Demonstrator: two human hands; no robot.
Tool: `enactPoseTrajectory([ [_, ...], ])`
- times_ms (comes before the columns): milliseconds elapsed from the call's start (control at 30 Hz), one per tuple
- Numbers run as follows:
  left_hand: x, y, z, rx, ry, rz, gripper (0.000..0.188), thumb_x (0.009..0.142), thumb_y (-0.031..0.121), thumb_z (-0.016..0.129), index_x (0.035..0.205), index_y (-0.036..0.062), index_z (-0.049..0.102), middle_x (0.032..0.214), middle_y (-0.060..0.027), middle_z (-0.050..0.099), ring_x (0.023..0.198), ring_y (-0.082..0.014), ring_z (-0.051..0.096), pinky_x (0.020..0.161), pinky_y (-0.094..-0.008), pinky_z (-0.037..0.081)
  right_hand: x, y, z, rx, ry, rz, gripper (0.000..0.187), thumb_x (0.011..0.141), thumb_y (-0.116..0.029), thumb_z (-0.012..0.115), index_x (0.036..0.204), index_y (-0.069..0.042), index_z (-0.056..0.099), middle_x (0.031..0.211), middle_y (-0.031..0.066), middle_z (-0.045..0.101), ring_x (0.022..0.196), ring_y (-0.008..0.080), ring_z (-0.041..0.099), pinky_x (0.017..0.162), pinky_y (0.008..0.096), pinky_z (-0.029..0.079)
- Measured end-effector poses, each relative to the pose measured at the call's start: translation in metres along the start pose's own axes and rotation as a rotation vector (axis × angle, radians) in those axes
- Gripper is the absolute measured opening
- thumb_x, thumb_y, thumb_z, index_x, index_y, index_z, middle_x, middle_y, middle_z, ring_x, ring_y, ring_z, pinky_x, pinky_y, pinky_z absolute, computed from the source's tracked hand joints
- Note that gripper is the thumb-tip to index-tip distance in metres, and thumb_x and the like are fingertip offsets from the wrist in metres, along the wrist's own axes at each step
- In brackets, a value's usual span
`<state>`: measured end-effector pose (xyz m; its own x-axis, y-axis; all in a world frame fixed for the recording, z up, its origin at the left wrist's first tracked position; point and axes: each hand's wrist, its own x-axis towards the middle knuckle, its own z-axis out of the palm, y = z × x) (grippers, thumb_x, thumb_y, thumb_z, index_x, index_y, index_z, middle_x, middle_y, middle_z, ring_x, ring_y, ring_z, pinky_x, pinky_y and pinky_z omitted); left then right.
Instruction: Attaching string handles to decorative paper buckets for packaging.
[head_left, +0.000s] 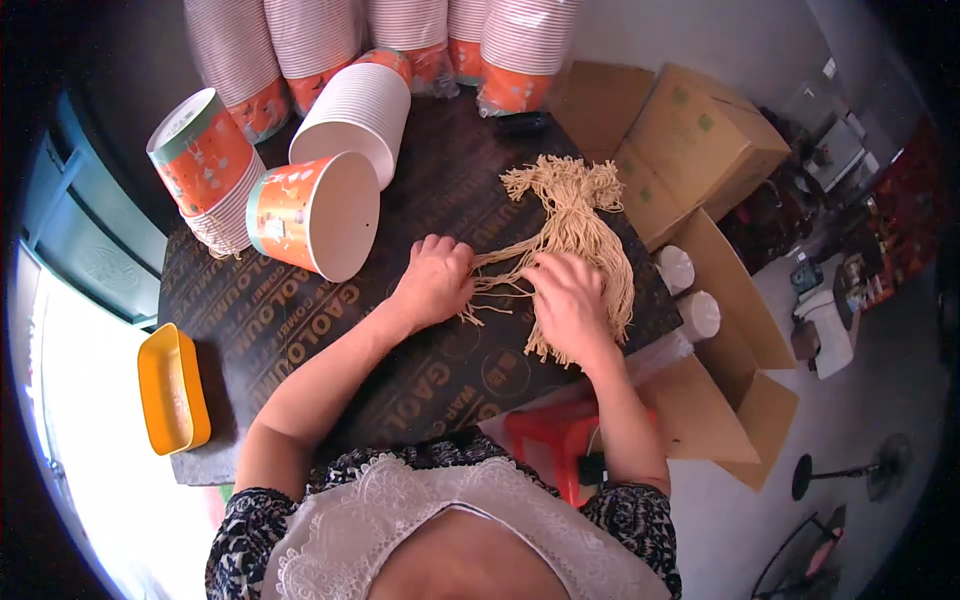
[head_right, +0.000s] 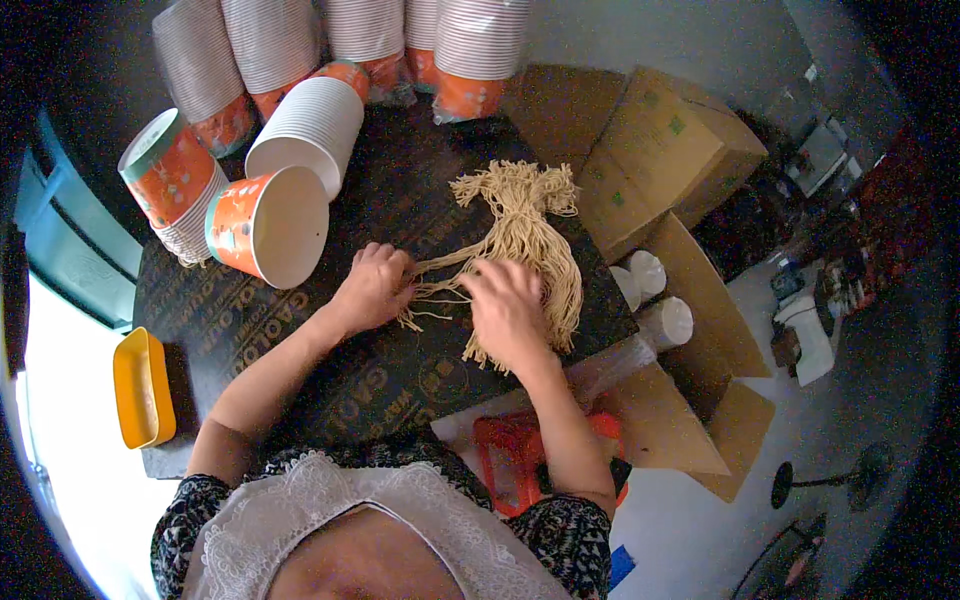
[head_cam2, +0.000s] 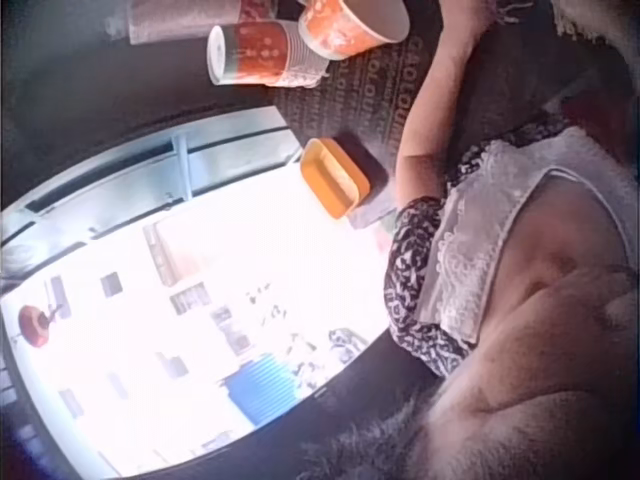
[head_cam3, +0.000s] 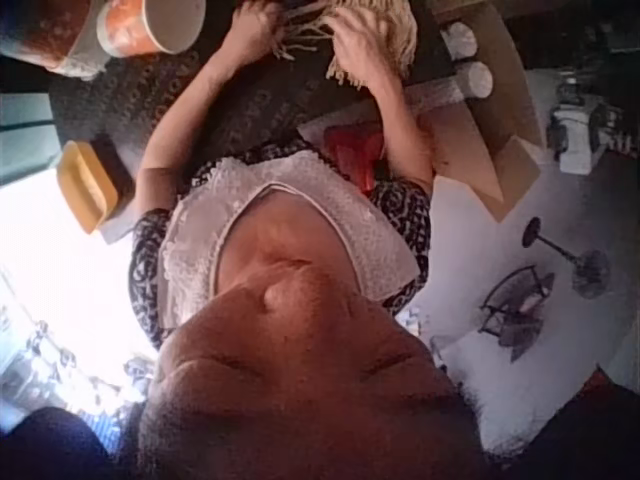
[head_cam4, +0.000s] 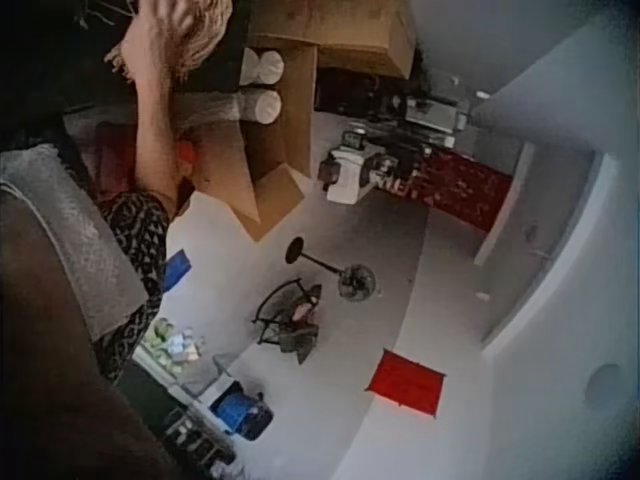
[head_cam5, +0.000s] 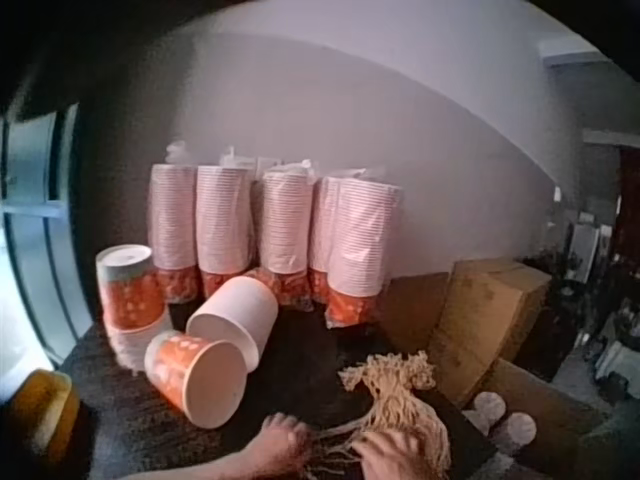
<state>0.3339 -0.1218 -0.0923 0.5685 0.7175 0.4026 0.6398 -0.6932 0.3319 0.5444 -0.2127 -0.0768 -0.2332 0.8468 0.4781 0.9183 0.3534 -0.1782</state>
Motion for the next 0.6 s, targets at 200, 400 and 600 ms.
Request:
enactPoseTrajectory([
  [200, -0.001, -0.017, -0.011, -0.153, -0.086, -0.243, 0.013, 0.076, 0.013, 0.060, 0.076, 0.0007, 0.064, 0.077, -0.0170, 0.066, 0.082, -0.0363, 0.062, 0.075, -0.0451, 0.049, -0.007, 0.011, -0.002, -0.004, 0.014, 0.026, 0.007, 0.073, -0.004, 0.059, 0.076, -0.008, 0.064, 0.084, 0.0057, 0.063, 0.100, 0.0265, 0.052, 0.095, 0.0436, 0.034],
  [400, 0.006, 0.001, -0.019, -0.643, -0.184, -0.371, 0.016, 0.082, 0.008, 0.054, 0.081, -0.0036, 0.065, 0.067, -0.0146, 0.067, 0.062, -0.0246, 0.067, 0.062, -0.0336, 0.052, 0.005, -0.005, 0.007, -0.096, 0.088, 0.132, 0.020, 0.072, -0.003, 0.061, 0.092, -0.007, 0.063, 0.100, 0.0090, 0.060, 0.104, 0.0298, 0.049, 0.093, 0.0447, 0.036],
  [600, 0.000, 0.016, -0.021, -0.775, -0.309, -0.204, 0.014, 0.082, 0.007, 0.057, 0.080, -0.0041, 0.065, 0.066, -0.0088, 0.066, 0.062, -0.0151, 0.064, 0.060, -0.0287, 0.051, 0.022, -0.026, 0.023, 0.133, -0.058, 0.046, 0.042, 0.077, 0.001, 0.054, 0.119, 0.000, 0.055, 0.123, 0.0140, 0.056, 0.116, 0.0330, 0.047, 0.101, 0.0429, 0.036],
])
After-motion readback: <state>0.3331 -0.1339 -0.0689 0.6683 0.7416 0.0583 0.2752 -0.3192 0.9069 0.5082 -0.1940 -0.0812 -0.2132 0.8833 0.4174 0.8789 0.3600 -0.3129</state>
